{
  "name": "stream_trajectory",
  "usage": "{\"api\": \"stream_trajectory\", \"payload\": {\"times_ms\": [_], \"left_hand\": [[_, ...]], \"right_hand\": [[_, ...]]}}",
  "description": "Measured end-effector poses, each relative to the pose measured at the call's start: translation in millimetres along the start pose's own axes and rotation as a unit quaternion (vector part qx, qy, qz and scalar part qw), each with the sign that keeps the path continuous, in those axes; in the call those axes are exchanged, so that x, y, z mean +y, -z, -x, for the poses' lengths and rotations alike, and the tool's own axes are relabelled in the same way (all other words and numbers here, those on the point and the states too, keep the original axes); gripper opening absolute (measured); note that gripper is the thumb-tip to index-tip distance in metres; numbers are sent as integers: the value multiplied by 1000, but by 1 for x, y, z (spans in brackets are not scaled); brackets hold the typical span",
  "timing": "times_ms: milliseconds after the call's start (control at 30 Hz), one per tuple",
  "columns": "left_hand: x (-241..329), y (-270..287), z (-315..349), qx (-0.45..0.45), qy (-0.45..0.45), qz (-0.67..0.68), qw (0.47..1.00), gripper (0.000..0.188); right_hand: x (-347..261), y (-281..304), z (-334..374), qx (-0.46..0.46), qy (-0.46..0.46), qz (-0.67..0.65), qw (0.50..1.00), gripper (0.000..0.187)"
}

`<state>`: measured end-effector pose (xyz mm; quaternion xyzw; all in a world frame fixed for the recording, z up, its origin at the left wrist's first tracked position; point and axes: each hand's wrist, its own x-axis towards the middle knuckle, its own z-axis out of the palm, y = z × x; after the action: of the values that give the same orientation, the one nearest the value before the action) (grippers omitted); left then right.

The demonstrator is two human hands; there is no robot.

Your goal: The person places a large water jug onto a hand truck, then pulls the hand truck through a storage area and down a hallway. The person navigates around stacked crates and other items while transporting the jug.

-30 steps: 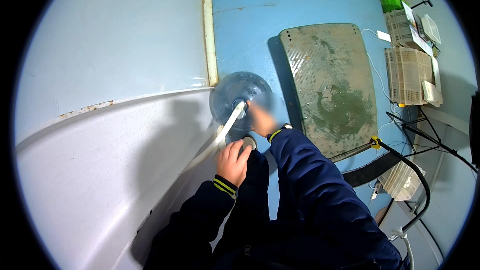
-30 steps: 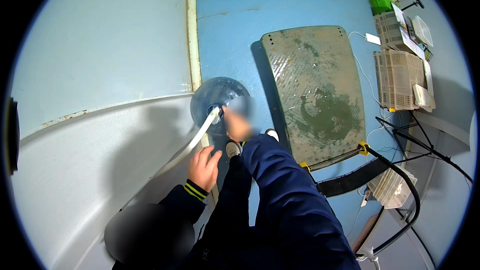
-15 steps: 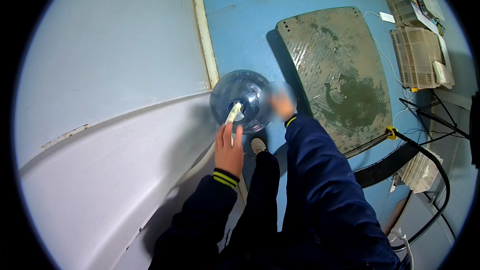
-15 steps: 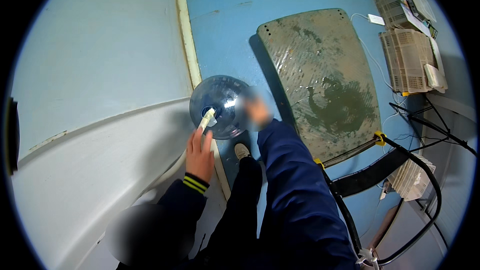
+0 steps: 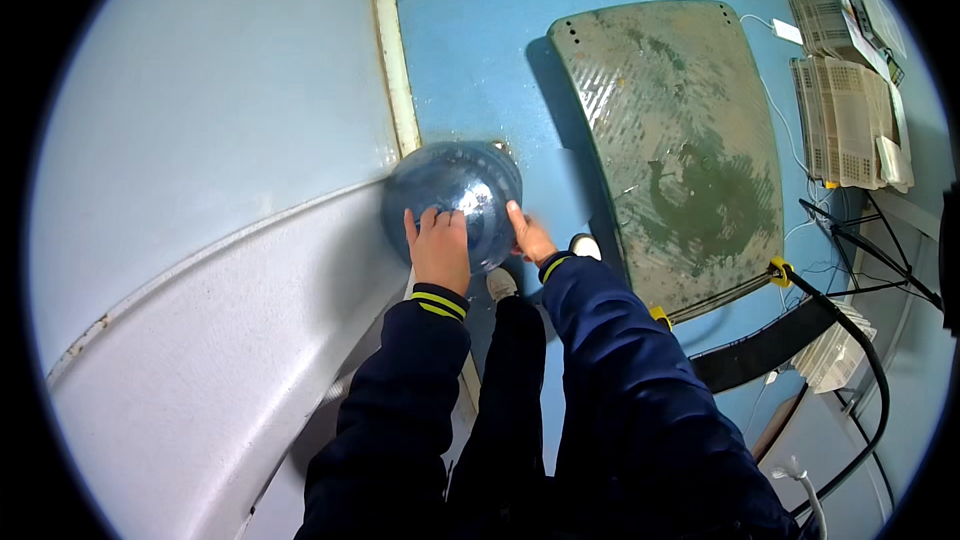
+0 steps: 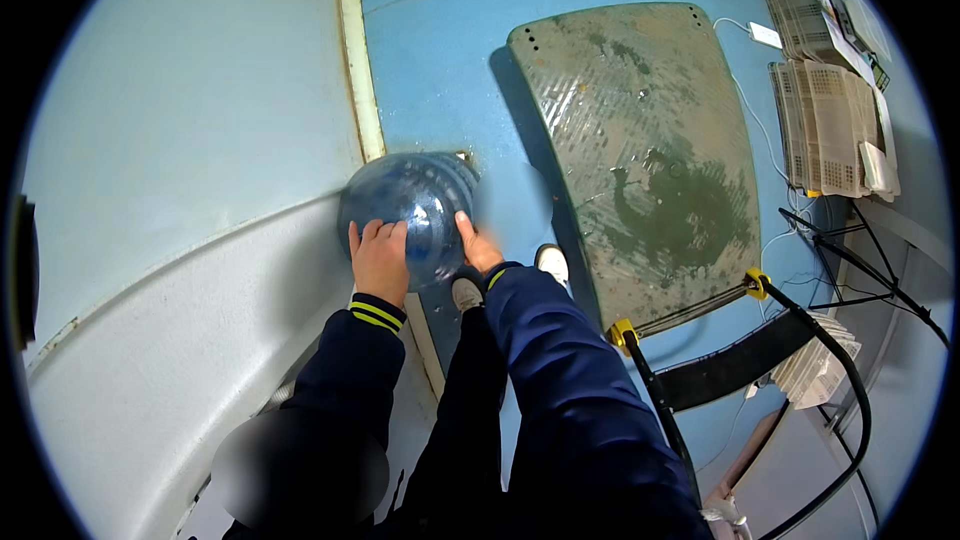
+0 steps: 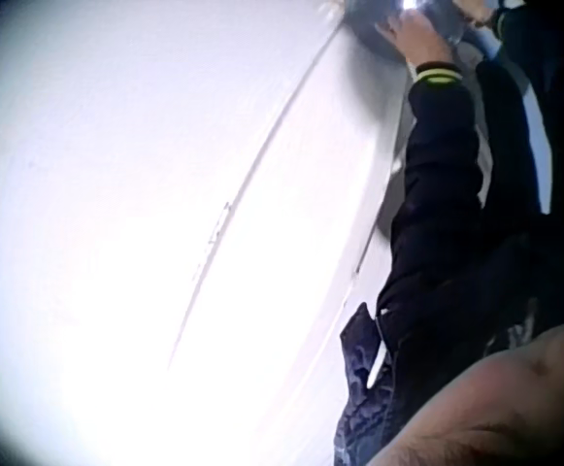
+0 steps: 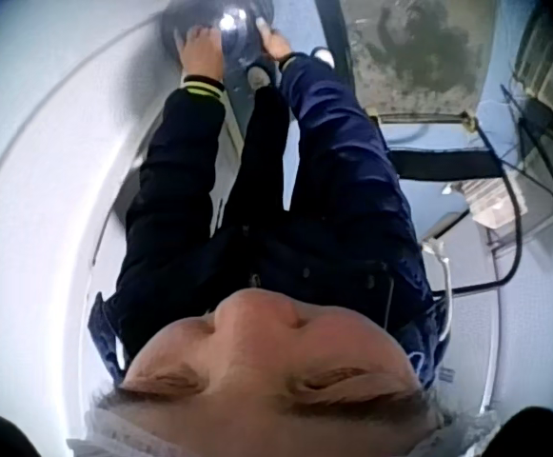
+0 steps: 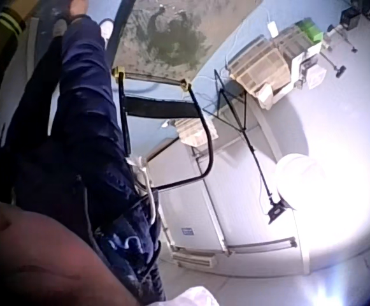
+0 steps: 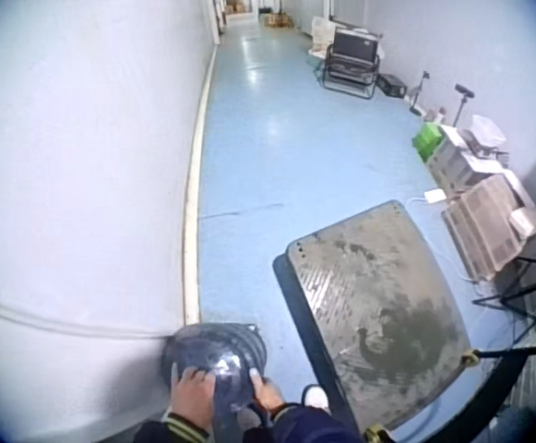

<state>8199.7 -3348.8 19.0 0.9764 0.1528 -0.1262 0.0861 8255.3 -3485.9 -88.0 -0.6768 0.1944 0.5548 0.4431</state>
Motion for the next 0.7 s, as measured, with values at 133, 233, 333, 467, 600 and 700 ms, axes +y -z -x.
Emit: {"api": "stream_trajectory", "payload": {"times_ms": [133, 233, 333, 467, 600, 700], "left_hand": [[19, 27, -4, 71, 25, 43, 996, 33], [5, 45, 24, 70, 54, 40, 995, 37], [15, 75, 61, 79, 36, 80, 993, 38], [38, 81, 123, 34, -53, 154, 986, 38], [93, 82, 149, -69, -158, 283, 943, 42], [120, 113, 154, -97, -197, 264, 939, 48]], "right_hand": [[22, 13, -14, 79, 121, 20, 989, 60], [47, 41, 25, 53, 172, -30, 983, 52], [77, 104, 79, 8, 6, -166, 986, 44], [115, 182, 145, 92, -1, -329, 940, 27], [92, 254, 232, 192, 81, -396, 894, 27], [67, 271, 333, 197, 236, -412, 858, 29]]}}
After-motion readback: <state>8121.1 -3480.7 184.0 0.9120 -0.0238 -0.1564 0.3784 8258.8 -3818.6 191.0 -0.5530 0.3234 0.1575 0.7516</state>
